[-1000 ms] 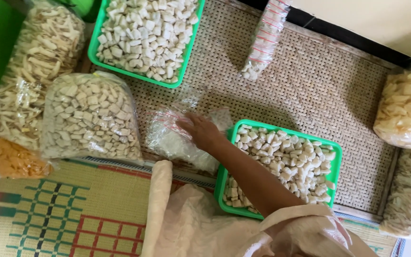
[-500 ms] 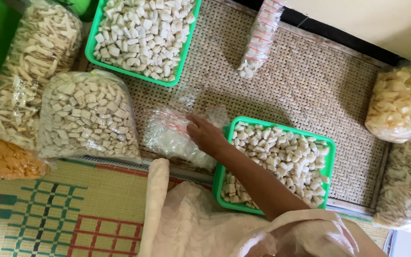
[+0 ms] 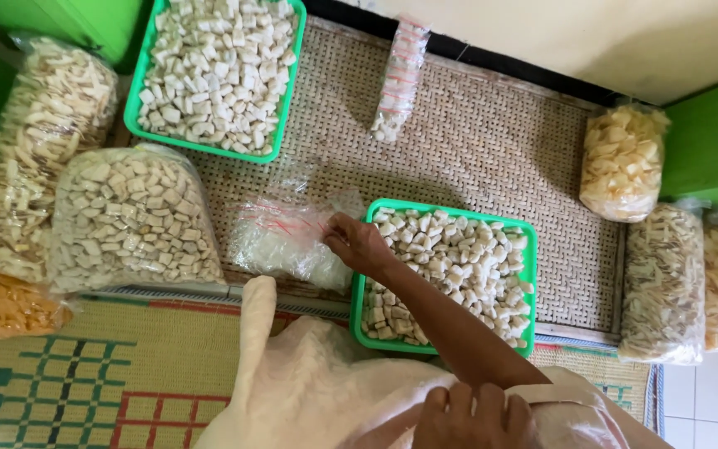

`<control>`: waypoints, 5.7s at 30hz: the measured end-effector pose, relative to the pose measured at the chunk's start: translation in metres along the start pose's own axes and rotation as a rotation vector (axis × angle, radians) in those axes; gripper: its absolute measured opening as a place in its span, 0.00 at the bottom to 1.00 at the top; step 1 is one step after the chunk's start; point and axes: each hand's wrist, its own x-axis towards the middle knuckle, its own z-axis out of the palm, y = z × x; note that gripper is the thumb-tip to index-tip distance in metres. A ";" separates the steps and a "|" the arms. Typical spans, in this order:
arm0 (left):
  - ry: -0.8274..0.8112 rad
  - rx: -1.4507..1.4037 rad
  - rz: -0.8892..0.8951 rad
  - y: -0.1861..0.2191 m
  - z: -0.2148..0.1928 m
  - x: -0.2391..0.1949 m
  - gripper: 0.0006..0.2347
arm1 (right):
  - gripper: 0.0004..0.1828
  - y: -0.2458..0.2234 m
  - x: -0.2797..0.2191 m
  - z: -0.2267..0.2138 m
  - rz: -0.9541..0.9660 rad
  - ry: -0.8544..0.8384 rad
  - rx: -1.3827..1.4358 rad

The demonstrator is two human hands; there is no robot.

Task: The person sits on a mat and repeatedly scoops small white food pieces from a green tray into small plastic bags, then places the filled bags on the mat. The workspace includes multiple trays and pre-filled bags of similar items.

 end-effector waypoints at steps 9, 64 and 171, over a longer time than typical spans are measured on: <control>-0.094 0.023 -0.021 -0.007 -0.008 0.003 0.07 | 0.07 0.017 -0.002 0.029 -0.068 -0.157 -0.176; -0.534 -0.659 -0.445 -0.038 -0.003 0.125 0.10 | 0.14 -0.155 -0.189 -0.300 -0.163 0.093 0.215; -0.732 -0.053 0.164 -0.099 0.021 0.142 0.06 | 0.21 0.154 -0.206 -0.125 0.143 -0.024 -0.823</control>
